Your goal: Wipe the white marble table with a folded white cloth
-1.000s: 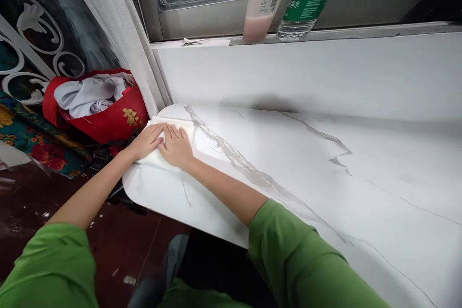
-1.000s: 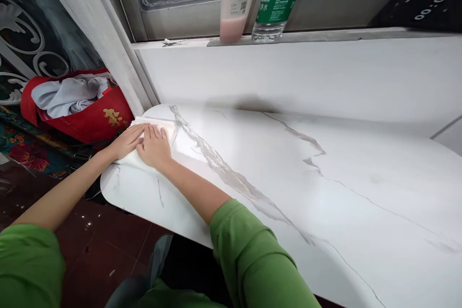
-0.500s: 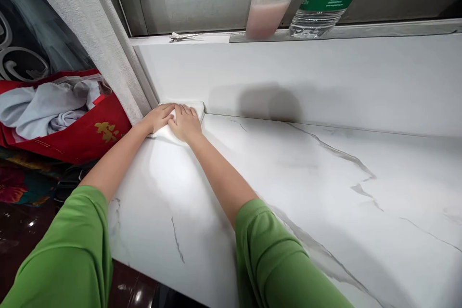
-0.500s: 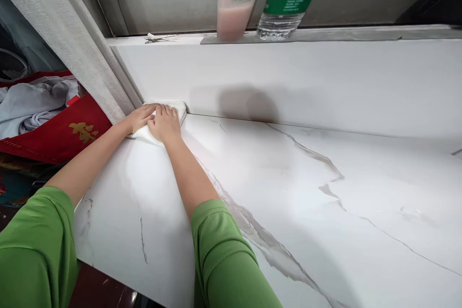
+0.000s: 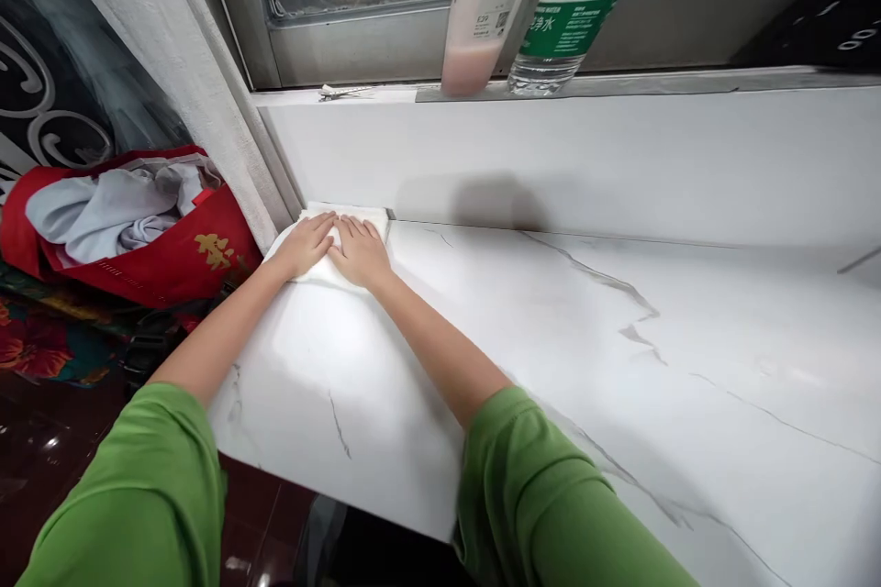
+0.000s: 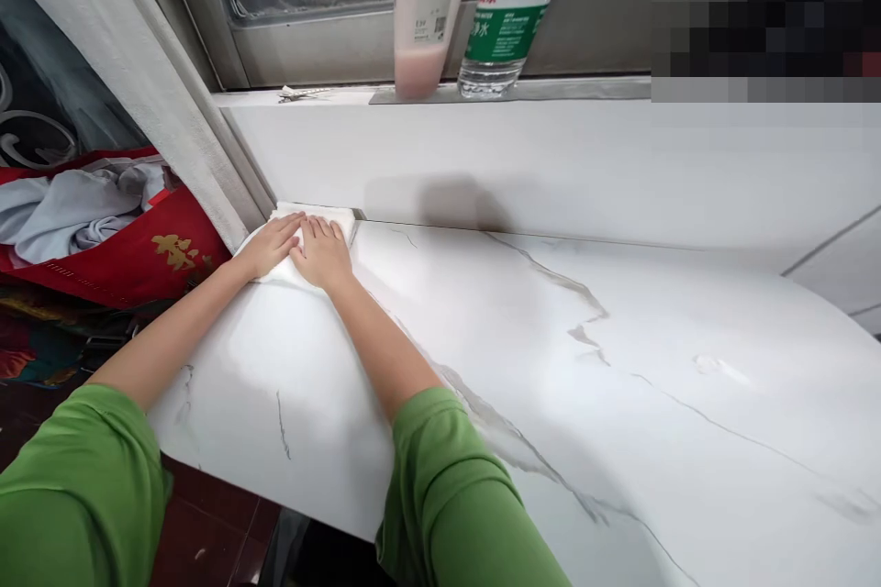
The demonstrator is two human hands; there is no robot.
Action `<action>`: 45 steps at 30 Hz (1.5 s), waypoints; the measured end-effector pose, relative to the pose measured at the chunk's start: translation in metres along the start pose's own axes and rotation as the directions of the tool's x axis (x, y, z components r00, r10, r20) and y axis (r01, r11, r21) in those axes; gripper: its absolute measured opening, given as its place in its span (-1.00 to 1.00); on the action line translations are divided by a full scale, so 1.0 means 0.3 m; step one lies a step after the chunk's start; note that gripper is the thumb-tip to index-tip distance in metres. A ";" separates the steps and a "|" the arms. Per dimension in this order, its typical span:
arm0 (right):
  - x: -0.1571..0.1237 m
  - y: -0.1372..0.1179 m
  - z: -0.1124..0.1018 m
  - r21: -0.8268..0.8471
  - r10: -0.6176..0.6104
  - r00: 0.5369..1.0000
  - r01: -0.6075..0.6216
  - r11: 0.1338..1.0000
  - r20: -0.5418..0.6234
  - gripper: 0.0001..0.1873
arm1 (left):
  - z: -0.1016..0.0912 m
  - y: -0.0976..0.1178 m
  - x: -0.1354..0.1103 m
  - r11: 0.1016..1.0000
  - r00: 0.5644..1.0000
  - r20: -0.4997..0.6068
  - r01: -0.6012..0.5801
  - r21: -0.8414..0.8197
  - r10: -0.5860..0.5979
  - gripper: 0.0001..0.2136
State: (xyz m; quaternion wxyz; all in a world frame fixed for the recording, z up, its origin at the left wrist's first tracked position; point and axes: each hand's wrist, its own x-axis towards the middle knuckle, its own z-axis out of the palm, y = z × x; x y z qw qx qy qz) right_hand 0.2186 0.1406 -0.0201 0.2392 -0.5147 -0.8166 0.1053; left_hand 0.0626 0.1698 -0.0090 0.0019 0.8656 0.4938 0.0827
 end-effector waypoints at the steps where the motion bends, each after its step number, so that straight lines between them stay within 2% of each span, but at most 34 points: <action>1: -0.037 -0.005 -0.010 -0.004 -0.012 1.000 0.012 1.000 0.002 -0.43 | -0.004 0.035 -0.029 1.000 1.000 -0.005 0.014 0.002 -0.014 -0.51; 4: -0.178 -0.017 -0.049 -0.024 -0.040 0.999 0.040 0.999 0.017 -0.41 | -0.012 0.156 -0.126 1.000 1.000 0.005 0.017 0.000 -0.017 -0.51; 8: -0.420 -0.023 -0.117 -0.055 -0.102 0.994 0.105 0.993 0.045 -0.38 | -0.007 0.358 -0.279 1.000 1.000 0.021 -0.019 -0.003 0.019 -0.50; 14: -0.767 -0.016 -0.230 -0.031 -0.217 0.972 0.220 0.975 0.094 -0.34 | 0.001 0.682 -0.517 1.000 0.998 -0.065 -0.019 0.022 0.021 -0.50; 17: -0.862 -0.019 -0.276 -0.037 -0.218 0.966 0.225 0.974 0.140 -0.35 | -0.008 0.780 -0.581 0.999 0.997 -0.064 -0.030 0.027 0.032 -0.51; 19: -0.876 -0.024 -0.299 -0.048 -0.191 0.962 0.204 0.978 0.194 -0.35 | -0.010 0.808 -0.586 0.999 0.998 -0.046 -0.032 0.029 0.033 -0.51; 23: -0.788 -0.012 -0.304 -0.086 -0.103 0.959 0.130 0.988 0.265 -0.35 | 0.004 0.798 -0.497 0.999 1.000 -0.009 0.029 0.027 -0.028 -0.51; 26: -0.661 0.045 -0.282 -0.131 -0.037 0.978 0.065 0.989 0.205 -0.34 | 0.022 0.760 -0.359 0.994 0.994 0.020 0.108 0.030 -0.109 -0.50; 31: -0.440 0.239 -0.267 -0.116 -0.009 0.996 0.020 0.993 0.094 -0.34 | 0.049 0.690 -0.066 0.990 0.989 0.026 0.144 0.001 -0.144 -0.51; 34: -0.334 0.368 -0.268 -0.076 0.032 0.999 -0.032 0.997 -0.004 -0.35 | 0.074 0.655 0.106 0.994 0.995 0.017 0.097 -0.046 -0.097 -0.52; 37: -0.257 0.462 -0.269 -0.051 0.082 0.993 -0.087 0.995 -0.085 -0.36 | 0.102 0.629 0.241 0.995 0.999 0.008 0.050 -0.081 -0.050 -0.53; 41: -0.198 0.521 -0.276 -0.049 0.080 0.987 -0.088 0.995 -0.142 -0.39 | 0.125 0.606 0.332 0.995 0.999 -0.036 0.030 -0.099 -0.034 -0.56; 45: -0.182 0.532 -0.284 -0.066 0.051 0.985 -0.063 0.996 -0.167 -0.42 | 0.133 0.593 0.347 0.991 0.998 -0.061 0.004 -0.131 -0.013 -0.57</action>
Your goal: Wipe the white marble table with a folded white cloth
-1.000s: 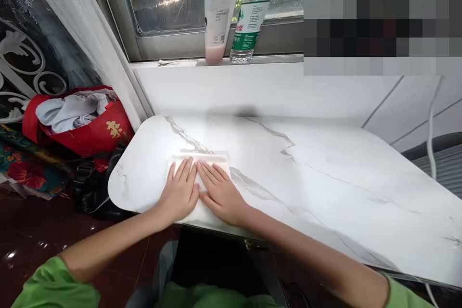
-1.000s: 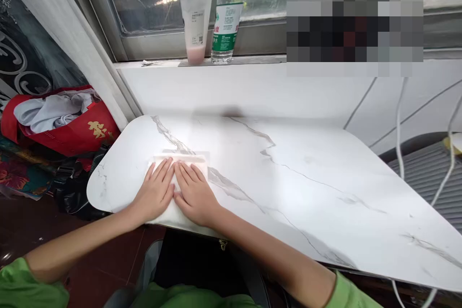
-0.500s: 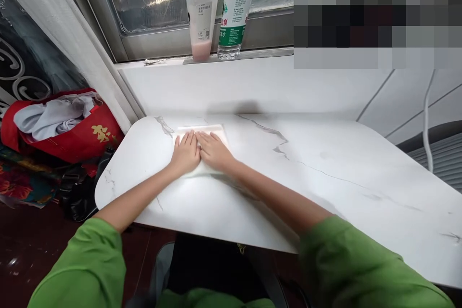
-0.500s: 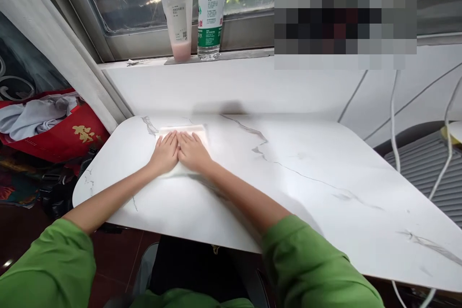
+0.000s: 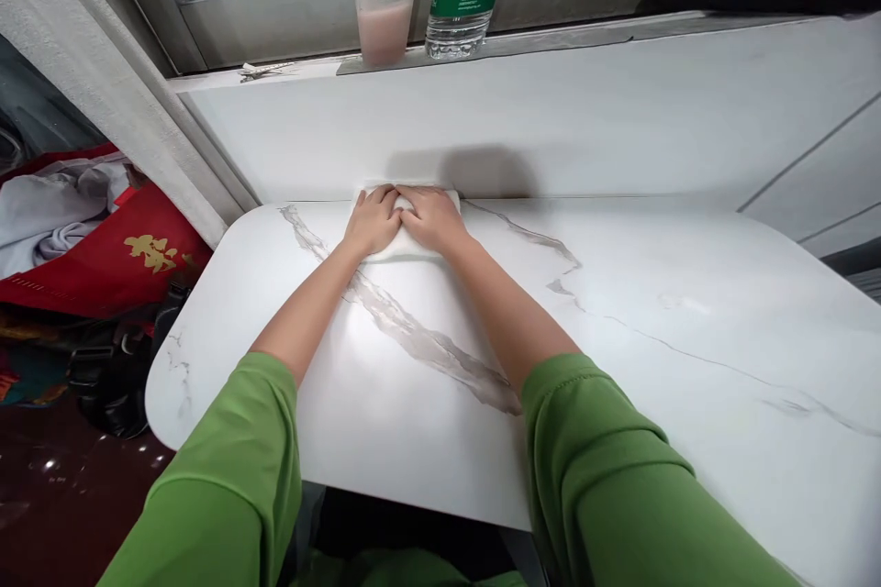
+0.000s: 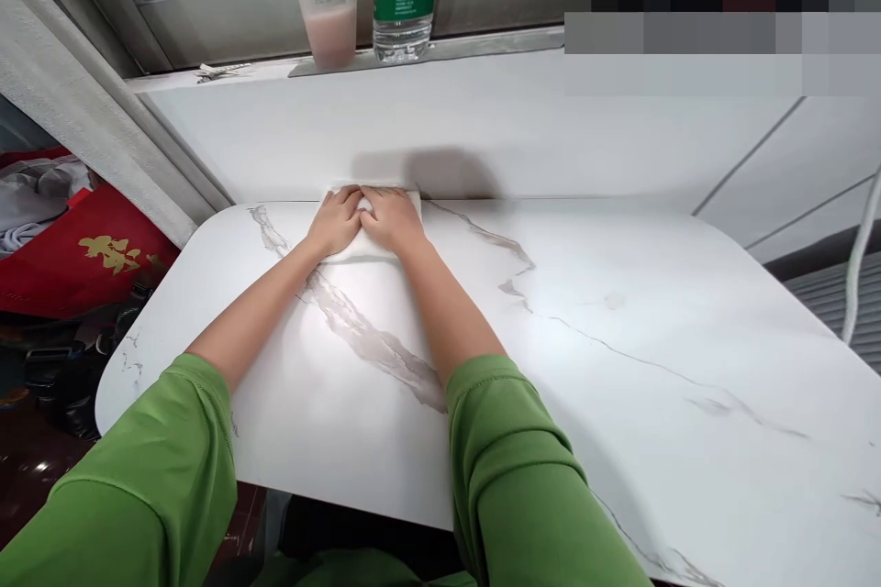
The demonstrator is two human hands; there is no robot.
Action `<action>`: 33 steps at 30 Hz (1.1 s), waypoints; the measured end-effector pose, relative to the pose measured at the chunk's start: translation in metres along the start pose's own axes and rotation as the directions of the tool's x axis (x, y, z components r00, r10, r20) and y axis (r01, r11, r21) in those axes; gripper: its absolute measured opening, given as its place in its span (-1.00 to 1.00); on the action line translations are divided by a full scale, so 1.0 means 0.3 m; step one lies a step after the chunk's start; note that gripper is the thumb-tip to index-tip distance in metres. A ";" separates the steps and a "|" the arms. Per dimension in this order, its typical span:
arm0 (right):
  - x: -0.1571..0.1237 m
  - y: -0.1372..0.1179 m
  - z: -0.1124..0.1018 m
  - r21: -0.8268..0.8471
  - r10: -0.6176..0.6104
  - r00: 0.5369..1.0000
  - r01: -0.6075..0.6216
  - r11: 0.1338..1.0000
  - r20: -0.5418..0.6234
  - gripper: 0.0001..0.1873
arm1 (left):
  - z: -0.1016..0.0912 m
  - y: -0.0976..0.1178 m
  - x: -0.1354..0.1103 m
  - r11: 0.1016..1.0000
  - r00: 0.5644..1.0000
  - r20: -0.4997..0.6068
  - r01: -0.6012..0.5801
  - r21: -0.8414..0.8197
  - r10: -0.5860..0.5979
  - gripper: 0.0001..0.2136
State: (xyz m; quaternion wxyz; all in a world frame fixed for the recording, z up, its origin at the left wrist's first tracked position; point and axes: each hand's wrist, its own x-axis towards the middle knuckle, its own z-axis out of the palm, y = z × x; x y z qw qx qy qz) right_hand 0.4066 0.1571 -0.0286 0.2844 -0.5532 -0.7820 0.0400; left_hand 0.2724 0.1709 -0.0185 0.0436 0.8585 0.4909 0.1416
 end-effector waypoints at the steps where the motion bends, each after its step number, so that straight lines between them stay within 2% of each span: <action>1: -0.001 -0.002 -0.001 -0.006 0.002 1.000 -0.002 1.000 0.002 -0.41 | 0.000 0.000 -0.002 1.000 1.000 0.004 0.000 -0.002 0.000 -0.57; 7: -0.059 -0.040 -0.007 -0.111 0.057 0.996 -0.049 0.993 0.067 -0.39 | -0.016 0.034 -0.045 0.998 0.996 0.062 0.054 0.046 -0.056 -0.52; 12: -0.192 -0.086 -0.043 -0.244 0.212 0.975 -0.190 0.951 0.068 -0.39 | -0.031 0.120 -0.150 0.998 0.994 0.109 0.014 0.066 -0.021 -0.51; 16: -0.375 -0.115 -0.108 -0.259 0.198 0.973 -0.162 0.952 0.119 -0.38 | -0.030 0.255 -0.303 0.998 0.996 0.094 0.002 0.067 -0.008 -0.52; 21: -0.691 -0.122 -0.232 -0.273 0.043 0.989 -0.002 0.962 0.143 -0.36 | -0.013 0.481 -0.540 0.999 0.998 0.057 0.012 0.038 -0.014 -0.51; 25: -0.912 -0.097 -0.321 -0.288 -0.044 0.990 0.082 0.954 0.138 -0.28 | 0.001 0.630 -0.659 0.988 0.987 0.068 -0.151 0.032 0.148 -0.48; 27: -0.976 -0.075 -0.343 -0.299 -0.052 0.992 0.086 0.951 0.119 -0.26 | 0.008 0.676 -0.676 0.976 0.974 0.075 -0.217 0.033 0.214 -0.47; 29: -1.003 -0.044 -0.348 -0.310 -0.043 0.995 0.069 0.948 0.090 -0.25 | 0.014 0.702 -0.665 0.969 0.966 0.090 -0.246 0.027 0.243 -0.47; 33: -0.951 0.044 -0.337 -0.316 -0.029 0.997 0.052 0.947 0.077 -0.29 | 0.034 0.710 -0.578 0.970 0.964 0.114 -0.244 0.012 0.241 -0.46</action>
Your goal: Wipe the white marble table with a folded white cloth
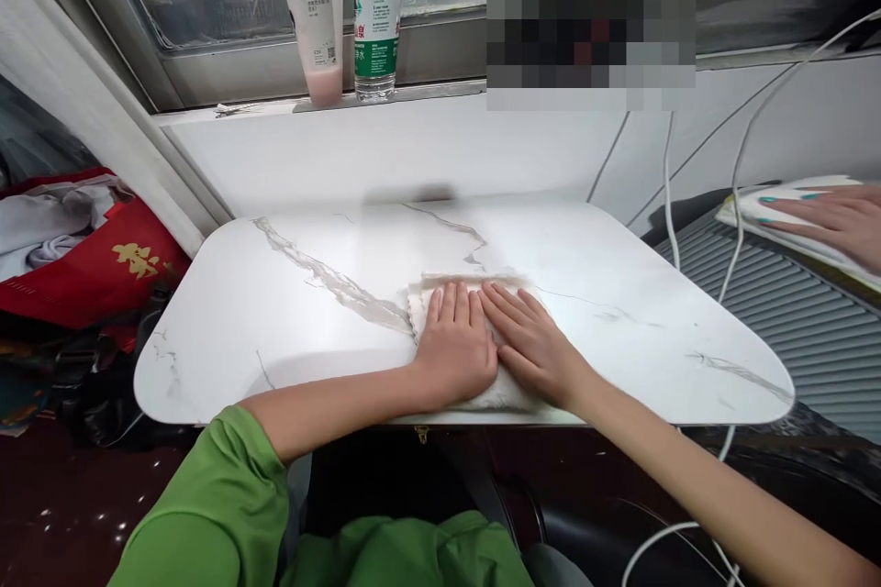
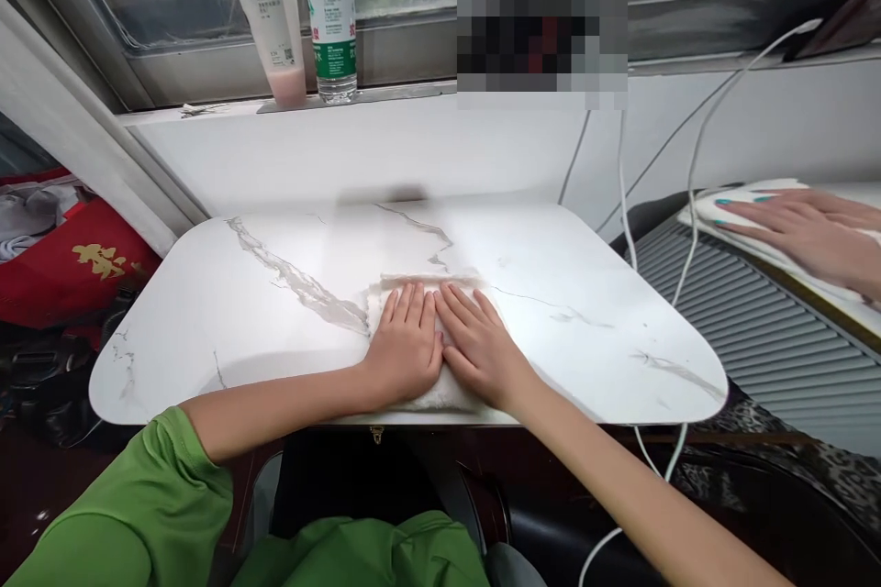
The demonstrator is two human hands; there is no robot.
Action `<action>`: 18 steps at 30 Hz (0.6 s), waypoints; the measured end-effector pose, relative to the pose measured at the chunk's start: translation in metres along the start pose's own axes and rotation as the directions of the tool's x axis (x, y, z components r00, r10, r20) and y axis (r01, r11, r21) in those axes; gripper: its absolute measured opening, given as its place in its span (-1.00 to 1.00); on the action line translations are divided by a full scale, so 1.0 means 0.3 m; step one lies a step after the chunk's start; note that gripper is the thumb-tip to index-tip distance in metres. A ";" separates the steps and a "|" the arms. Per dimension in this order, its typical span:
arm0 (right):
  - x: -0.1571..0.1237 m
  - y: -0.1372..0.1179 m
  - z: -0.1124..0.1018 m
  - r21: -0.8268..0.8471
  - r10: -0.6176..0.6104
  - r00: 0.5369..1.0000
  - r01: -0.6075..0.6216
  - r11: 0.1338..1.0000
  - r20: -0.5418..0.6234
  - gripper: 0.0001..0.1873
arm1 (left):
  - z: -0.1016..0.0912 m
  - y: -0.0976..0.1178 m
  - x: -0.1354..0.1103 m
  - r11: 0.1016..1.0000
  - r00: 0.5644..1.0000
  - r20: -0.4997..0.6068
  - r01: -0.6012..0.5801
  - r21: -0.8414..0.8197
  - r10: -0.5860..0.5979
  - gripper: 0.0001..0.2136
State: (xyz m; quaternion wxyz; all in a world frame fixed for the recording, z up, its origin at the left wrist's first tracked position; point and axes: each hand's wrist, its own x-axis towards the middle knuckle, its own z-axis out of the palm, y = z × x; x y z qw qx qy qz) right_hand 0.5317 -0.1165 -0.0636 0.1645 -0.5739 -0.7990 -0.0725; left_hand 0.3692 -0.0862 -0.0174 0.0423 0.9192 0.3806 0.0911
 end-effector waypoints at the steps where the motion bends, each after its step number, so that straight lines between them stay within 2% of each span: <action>1: 0.030 0.025 0.008 0.001 0.007 1.000 -0.007 1.000 0.007 -0.31 | 0.004 -0.012 0.033 1.000 1.000 0.004 0.010 -0.005 -0.010 -0.46; 7: 0.297 0.189 0.039 0.029 0.065 0.992 -0.069 0.997 0.104 -0.37 | 0.037 -0.131 0.298 0.993 0.994 -0.018 0.109 -0.035 -0.110 -0.48; 12: 0.526 0.292 0.086 0.032 0.129 0.988 -0.132 0.991 0.087 -0.39 | 0.052 -0.269 0.527 0.990 0.990 -0.052 0.128 -0.054 -0.131 -0.50; 15: 0.622 0.327 0.110 0.041 0.155 0.987 -0.157 0.987 0.049 -0.41 | 0.049 -0.331 0.618 0.991 0.989 -0.086 0.116 -0.059 -0.121 -0.53; 18: 0.674 0.349 0.116 0.055 0.156 0.988 -0.157 0.986 0.019 -0.42 | 0.046 -0.359 0.667 0.990 0.983 -0.132 0.123 -0.062 -0.131 -0.56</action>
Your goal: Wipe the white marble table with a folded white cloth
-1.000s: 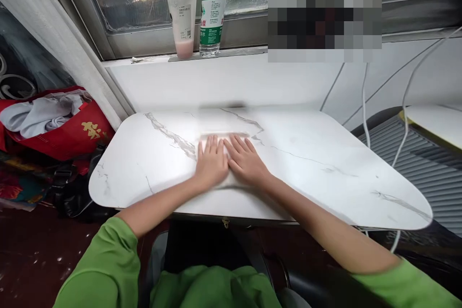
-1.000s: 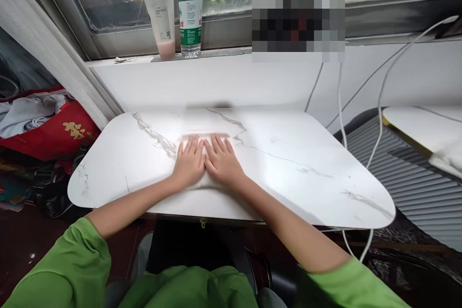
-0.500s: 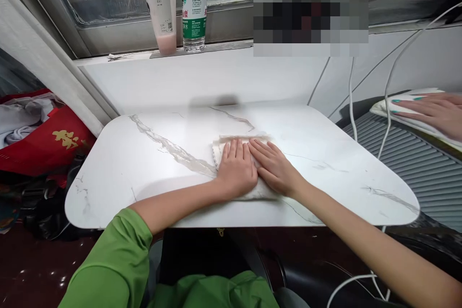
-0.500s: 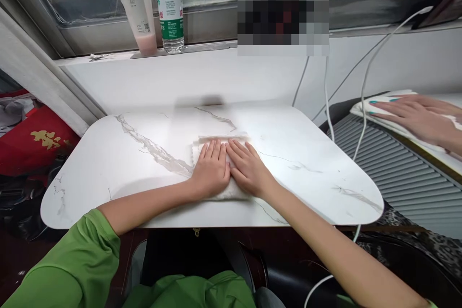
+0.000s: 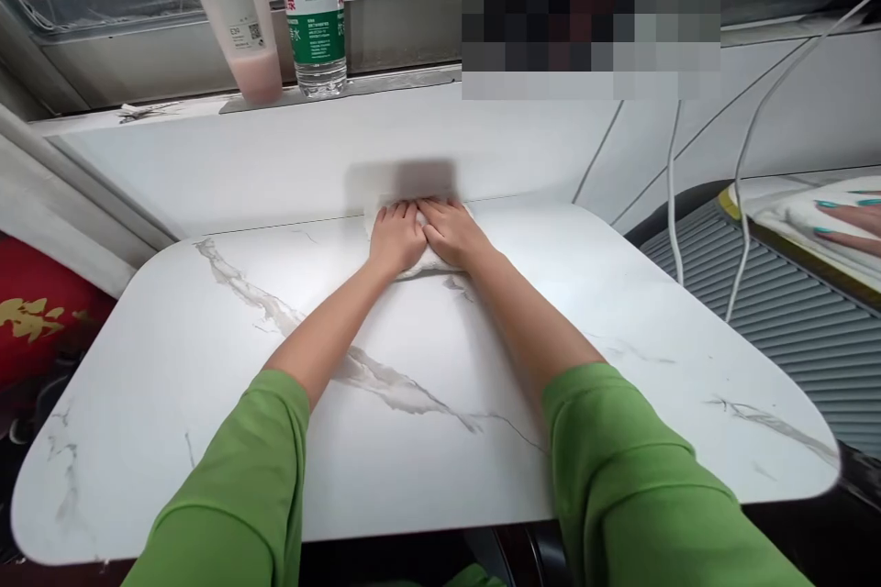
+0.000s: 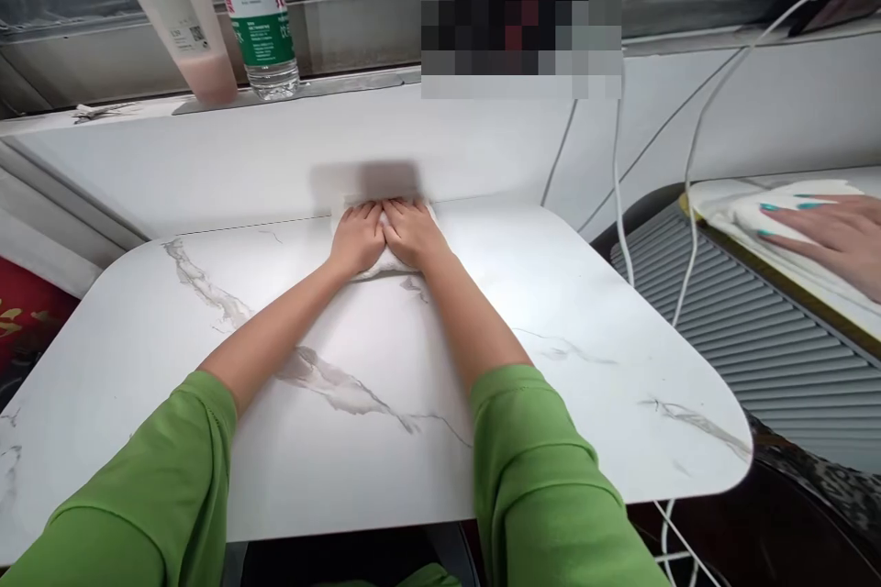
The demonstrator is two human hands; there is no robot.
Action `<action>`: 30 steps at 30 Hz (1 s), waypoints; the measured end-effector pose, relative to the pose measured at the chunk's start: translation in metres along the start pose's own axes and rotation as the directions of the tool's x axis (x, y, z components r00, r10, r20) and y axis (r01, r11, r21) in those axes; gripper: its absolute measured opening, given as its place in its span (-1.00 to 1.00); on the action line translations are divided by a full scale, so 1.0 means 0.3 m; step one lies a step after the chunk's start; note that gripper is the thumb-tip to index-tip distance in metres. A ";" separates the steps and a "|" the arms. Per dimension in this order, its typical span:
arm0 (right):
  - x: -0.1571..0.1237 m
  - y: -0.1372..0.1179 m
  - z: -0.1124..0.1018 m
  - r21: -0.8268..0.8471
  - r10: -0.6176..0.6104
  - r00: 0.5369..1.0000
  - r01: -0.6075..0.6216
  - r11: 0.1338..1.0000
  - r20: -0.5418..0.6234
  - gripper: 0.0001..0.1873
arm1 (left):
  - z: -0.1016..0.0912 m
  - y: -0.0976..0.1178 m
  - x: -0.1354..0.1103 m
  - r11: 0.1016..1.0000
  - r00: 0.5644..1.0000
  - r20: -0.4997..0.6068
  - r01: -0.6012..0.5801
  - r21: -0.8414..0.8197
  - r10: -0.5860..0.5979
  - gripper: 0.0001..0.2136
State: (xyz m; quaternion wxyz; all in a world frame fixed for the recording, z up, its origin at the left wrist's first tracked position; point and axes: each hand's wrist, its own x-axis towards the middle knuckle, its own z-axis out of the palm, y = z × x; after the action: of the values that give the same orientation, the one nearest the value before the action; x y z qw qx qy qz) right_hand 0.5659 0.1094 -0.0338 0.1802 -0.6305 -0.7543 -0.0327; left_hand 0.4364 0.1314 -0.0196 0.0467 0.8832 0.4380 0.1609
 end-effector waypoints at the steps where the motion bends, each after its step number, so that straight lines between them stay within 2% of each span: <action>1: 0.009 0.003 -0.001 0.000 0.003 1.000 -0.003 1.000 -0.007 -0.42 | 0.001 -0.002 0.009 1.000 1.000 -0.013 0.000 0.001 0.000 -0.57; 5: 0.014 0.004 -0.008 0.004 0.001 1.000 -0.001 1.000 -0.014 -0.44 | 0.002 0.000 0.016 1.000 1.000 -0.023 -0.005 0.015 0.005 -0.58; 9: -0.013 -0.016 -0.015 0.012 0.048 0.999 -0.048 0.999 -0.012 -0.43 | -0.002 0.010 -0.013 0.999 0.999 0.009 0.036 0.028 -0.037 -0.55; 16: -0.140 -0.074 -0.039 -0.003 0.016 0.999 -0.015 1.000 0.034 -0.41 | -0.026 0.072 -0.170 0.995 0.996 0.004 0.086 0.041 -0.087 -0.53; 19: -0.244 -0.103 -0.063 -0.015 -0.014 0.998 0.015 1.000 0.063 -0.41 | -0.042 0.134 -0.270 0.991 0.991 0.035 0.124 0.052 -0.126 -0.51; 22: -0.392 -0.125 -0.101 -0.025 -0.046 0.996 0.048 0.999 0.078 -0.40 | -0.059 0.222 -0.382 0.991 0.989 0.083 0.121 0.065 -0.126 -0.49; 26: -0.633 -0.108 -0.163 -0.040 -0.076 0.996 0.077 0.996 0.039 -0.40 | -0.059 0.372 -0.519 0.999 0.992 0.124 0.004 0.036 -0.009 -0.47; 30: -0.853 -0.031 -0.228 -0.043 -0.055 0.998 0.056 0.998 0.017 -0.38 | -0.022 0.535 -0.598 0.995 0.987 0.123 -0.100 -0.011 0.101 -0.45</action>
State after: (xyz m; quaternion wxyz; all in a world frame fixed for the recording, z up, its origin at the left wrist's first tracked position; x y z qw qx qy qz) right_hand 0.6084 -0.1517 -0.0483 0.1594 -0.6132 -0.7721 -0.0490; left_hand 0.4547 -0.1086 -0.0212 0.0676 0.9123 0.3888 0.1093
